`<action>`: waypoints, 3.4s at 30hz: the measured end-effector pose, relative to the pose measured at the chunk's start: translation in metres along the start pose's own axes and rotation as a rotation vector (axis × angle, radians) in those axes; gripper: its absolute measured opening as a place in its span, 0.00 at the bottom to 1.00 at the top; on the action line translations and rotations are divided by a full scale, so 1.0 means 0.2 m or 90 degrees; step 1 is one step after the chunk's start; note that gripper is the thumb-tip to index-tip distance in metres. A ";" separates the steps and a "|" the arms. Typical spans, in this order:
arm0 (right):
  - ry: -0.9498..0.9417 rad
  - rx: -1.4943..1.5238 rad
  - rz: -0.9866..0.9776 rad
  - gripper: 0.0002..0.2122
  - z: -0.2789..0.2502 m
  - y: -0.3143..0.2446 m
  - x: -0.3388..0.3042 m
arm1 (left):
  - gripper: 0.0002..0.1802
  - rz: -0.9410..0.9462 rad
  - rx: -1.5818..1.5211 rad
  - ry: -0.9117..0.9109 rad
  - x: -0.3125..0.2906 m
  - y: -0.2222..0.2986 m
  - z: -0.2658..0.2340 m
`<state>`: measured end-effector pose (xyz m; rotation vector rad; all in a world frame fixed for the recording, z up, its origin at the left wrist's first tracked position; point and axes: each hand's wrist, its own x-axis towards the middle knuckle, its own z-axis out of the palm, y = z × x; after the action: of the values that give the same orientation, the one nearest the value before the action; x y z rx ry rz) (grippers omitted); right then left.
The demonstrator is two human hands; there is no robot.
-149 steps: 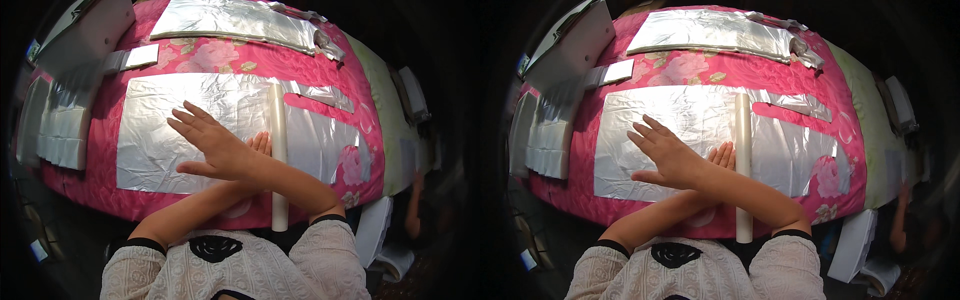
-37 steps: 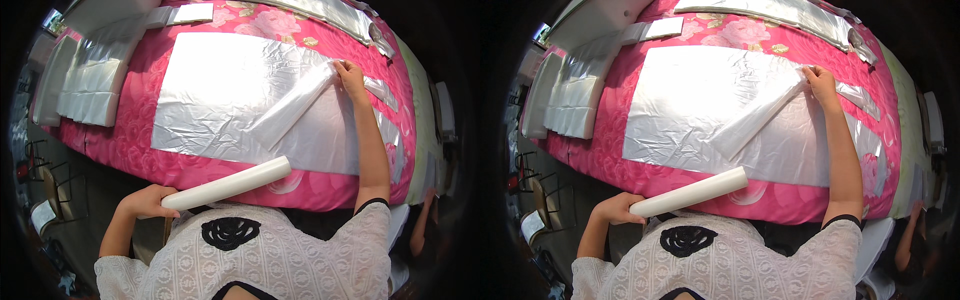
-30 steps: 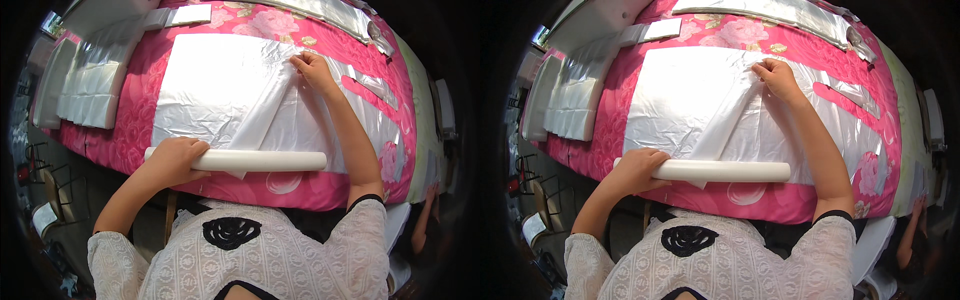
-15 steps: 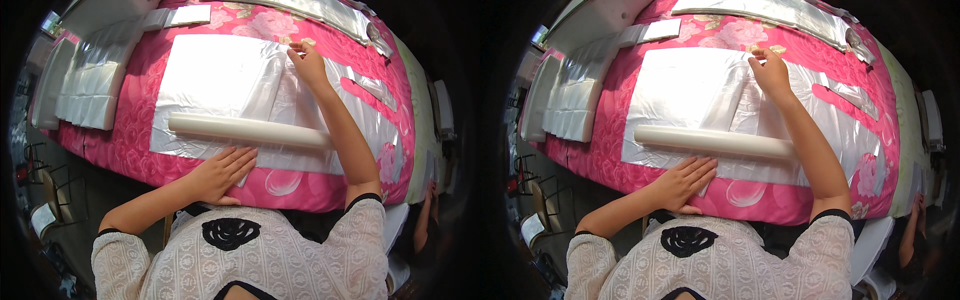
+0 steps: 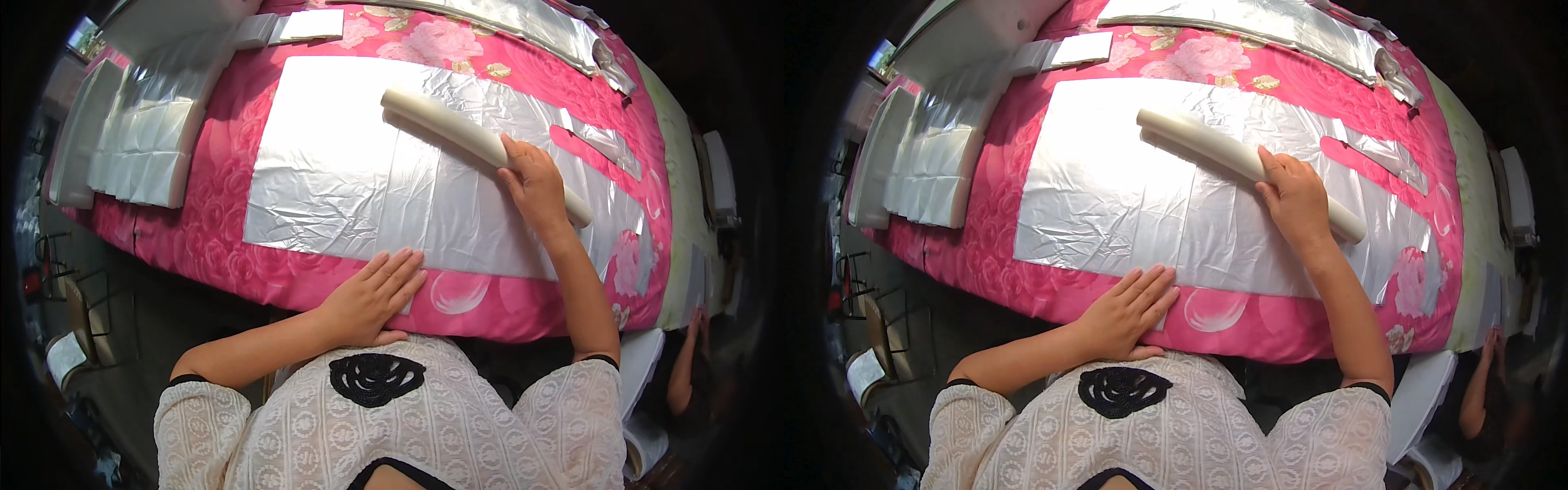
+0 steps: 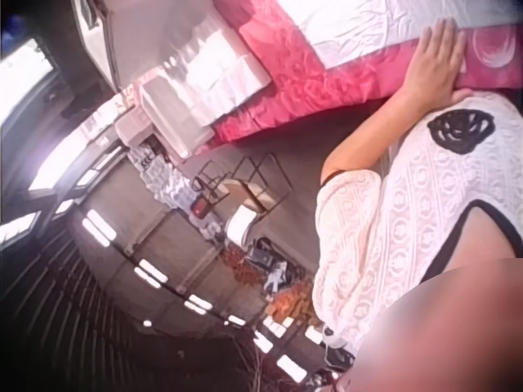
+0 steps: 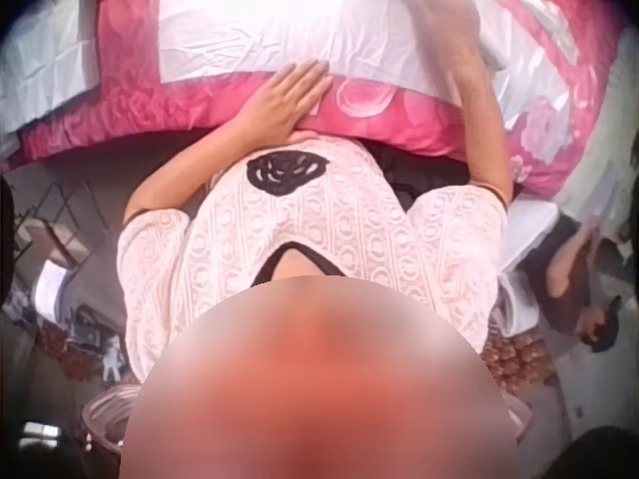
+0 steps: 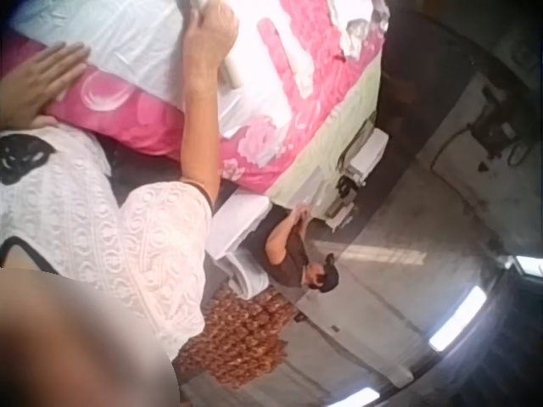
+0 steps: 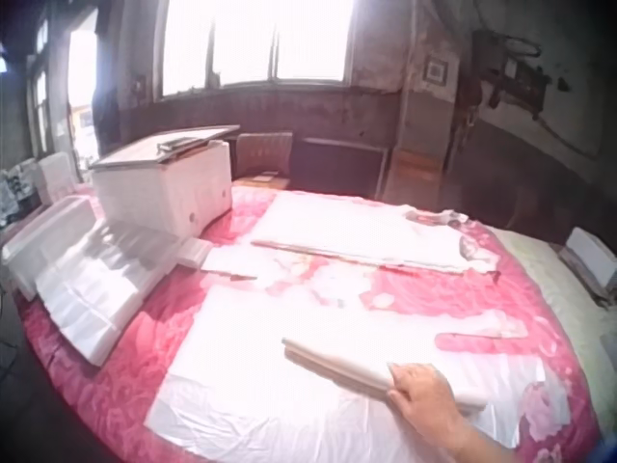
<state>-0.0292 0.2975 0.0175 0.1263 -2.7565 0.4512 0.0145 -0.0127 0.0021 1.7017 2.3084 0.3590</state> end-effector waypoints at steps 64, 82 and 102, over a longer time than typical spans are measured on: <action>-0.442 0.540 0.419 0.12 0.10 -0.39 0.08 | 0.35 -0.198 -0.119 0.322 0.20 -0.22 -0.12; -0.136 0.073 -0.288 0.25 0.21 -0.33 -0.05 | 0.37 -0.184 0.006 0.218 0.21 -0.19 -0.05; -0.118 0.334 -0.299 0.15 0.15 -0.36 -0.22 | 0.28 0.042 -0.129 0.232 0.06 -0.18 -0.16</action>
<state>0.0122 0.2214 -0.0031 0.9573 -2.5810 1.0488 -0.0333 -0.0127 0.0190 1.7292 2.3553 0.9531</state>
